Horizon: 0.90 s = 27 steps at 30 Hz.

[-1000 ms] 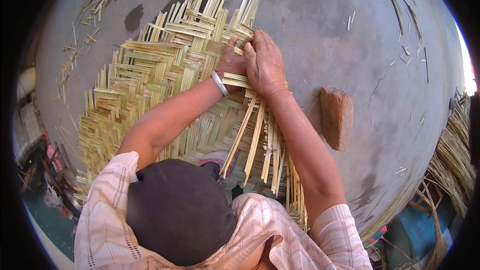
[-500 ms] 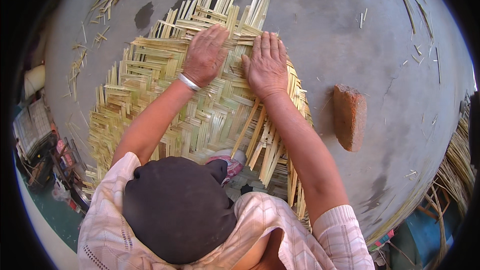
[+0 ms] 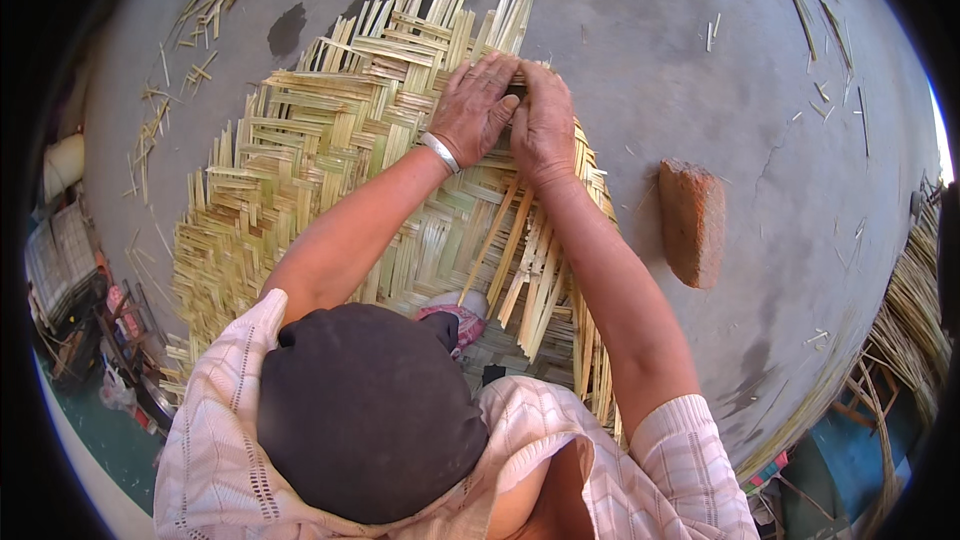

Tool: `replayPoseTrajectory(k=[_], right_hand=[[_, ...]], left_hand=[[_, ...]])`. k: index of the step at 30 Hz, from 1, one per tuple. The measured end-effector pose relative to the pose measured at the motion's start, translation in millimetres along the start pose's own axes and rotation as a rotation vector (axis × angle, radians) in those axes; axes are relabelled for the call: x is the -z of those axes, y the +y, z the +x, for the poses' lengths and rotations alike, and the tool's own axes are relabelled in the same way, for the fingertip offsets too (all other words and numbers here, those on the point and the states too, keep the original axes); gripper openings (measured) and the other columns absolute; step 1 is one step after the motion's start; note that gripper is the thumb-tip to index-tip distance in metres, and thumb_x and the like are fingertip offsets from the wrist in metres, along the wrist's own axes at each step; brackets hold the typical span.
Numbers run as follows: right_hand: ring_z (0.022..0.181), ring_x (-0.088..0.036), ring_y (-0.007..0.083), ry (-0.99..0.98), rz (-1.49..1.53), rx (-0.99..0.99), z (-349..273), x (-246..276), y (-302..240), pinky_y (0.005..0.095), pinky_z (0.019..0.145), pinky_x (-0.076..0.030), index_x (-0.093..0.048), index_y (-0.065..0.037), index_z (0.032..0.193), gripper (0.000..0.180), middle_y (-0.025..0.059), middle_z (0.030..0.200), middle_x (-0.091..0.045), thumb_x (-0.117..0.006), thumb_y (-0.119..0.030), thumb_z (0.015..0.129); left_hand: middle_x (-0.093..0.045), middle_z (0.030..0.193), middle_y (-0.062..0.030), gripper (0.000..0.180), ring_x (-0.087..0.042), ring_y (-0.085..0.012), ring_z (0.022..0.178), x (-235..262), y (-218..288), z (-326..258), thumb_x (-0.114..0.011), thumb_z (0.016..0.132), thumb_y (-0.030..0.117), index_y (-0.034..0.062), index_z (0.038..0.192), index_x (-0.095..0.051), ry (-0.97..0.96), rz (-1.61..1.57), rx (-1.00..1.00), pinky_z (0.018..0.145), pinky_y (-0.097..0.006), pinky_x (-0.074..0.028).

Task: The person weaves a flat mat or basket base using dried palm leaves on the floor. They interlace the leaves by hand and periodically tap the woven area with a brick to compact the weave.

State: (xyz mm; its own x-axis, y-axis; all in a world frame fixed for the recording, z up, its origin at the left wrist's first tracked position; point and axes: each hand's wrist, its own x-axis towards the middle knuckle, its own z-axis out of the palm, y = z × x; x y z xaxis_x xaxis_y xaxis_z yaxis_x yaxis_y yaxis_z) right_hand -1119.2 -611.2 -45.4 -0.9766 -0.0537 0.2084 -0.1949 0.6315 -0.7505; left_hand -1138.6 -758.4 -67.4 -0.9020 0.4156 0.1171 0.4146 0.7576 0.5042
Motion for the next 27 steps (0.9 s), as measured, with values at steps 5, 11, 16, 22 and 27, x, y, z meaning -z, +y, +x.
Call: replayPoseTrajectory(k=[5, 11, 16, 22, 27], right_hand=[[0.134, -0.046, 0.0414, 0.025, 0.229, -0.118, 10.0, 13.7, -7.3, 0.0468, 0.115, -0.033, -0.054, 0.003, 0.131, 0.038, 0.0247, 0.139, -0.053, -0.052, -0.014, 0.096], [0.144, -0.033, 0.0399, -0.215, -0.106, -0.069, -37.3, 90.6, -33.3, 0.0464, 0.119, -0.028, -0.043, 0.004, 0.144, 0.053, 0.0259, 0.15, -0.042, -0.049, -0.027, 0.101], [0.148, -0.026, 0.0363, -0.516, -0.324, -0.052, -107.5, 111.8, -36.9, 0.0475, 0.122, -0.019, -0.04, 0.005, 0.146, 0.064, 0.0233, 0.156, -0.034, -0.047, -0.039, 0.1], [0.154, -0.012, 0.0333, -0.558, -0.585, 0.003, -137.0, 67.4, -21.7, 0.0468, 0.125, -0.005, -0.033, 0.003, 0.152, 0.078, 0.0203, 0.164, -0.021, -0.045, -0.051, 0.097], [0.155, -0.009, 0.0328, -0.463, -0.618, 0.04, -148.7, 50.6, -13.4, 0.0475, 0.125, -0.001, -0.031, 0.002, 0.153, 0.081, 0.019, 0.164, -0.019, -0.047, -0.054, 0.096]], left_hand=[[-0.034, 0.161, -0.0067, 0.062, -0.025, -0.0226, 0.151, -4.2, 6.2, -1.9, -0.031, 0.105, 0.049, 0.0128, 0.154, -0.035, -0.054, 0.197, 0.006, 0.123, -0.044, -0.013], [-0.028, 0.163, -0.0062, 0.061, -0.02, -0.0223, 0.153, -5.3, 10.1, -4.9, -0.034, 0.105, 0.044, 0.0145, 0.158, -0.028, -0.103, 0.3, 0.016, 0.124, -0.043, -0.01], [-0.025, 0.165, -0.0052, 0.061, -0.018, -0.022, 0.153, -7.9, 8.4, -5.4, -0.033, 0.105, 0.044, 0.0147, 0.158, -0.026, -0.103, 0.356, 0.01, 0.124, -0.043, -0.01], [-0.021, 0.166, -0.0012, 0.065, -0.016, -0.0198, 0.154, 1.9, 18.5, -0.9, -0.033, 0.104, 0.053, 0.021, 0.16, -0.021, -0.226, 0.552, 0.062, 0.124, -0.044, -0.009], [-0.019, 0.167, -0.005, 0.071, -0.014, -0.0206, 0.154, 26.1, 32.9, 10.2, -0.033, 0.102, 0.057, 0.0188, 0.16, -0.021, -0.366, 0.486, 0.128, 0.124, -0.045, -0.009]])
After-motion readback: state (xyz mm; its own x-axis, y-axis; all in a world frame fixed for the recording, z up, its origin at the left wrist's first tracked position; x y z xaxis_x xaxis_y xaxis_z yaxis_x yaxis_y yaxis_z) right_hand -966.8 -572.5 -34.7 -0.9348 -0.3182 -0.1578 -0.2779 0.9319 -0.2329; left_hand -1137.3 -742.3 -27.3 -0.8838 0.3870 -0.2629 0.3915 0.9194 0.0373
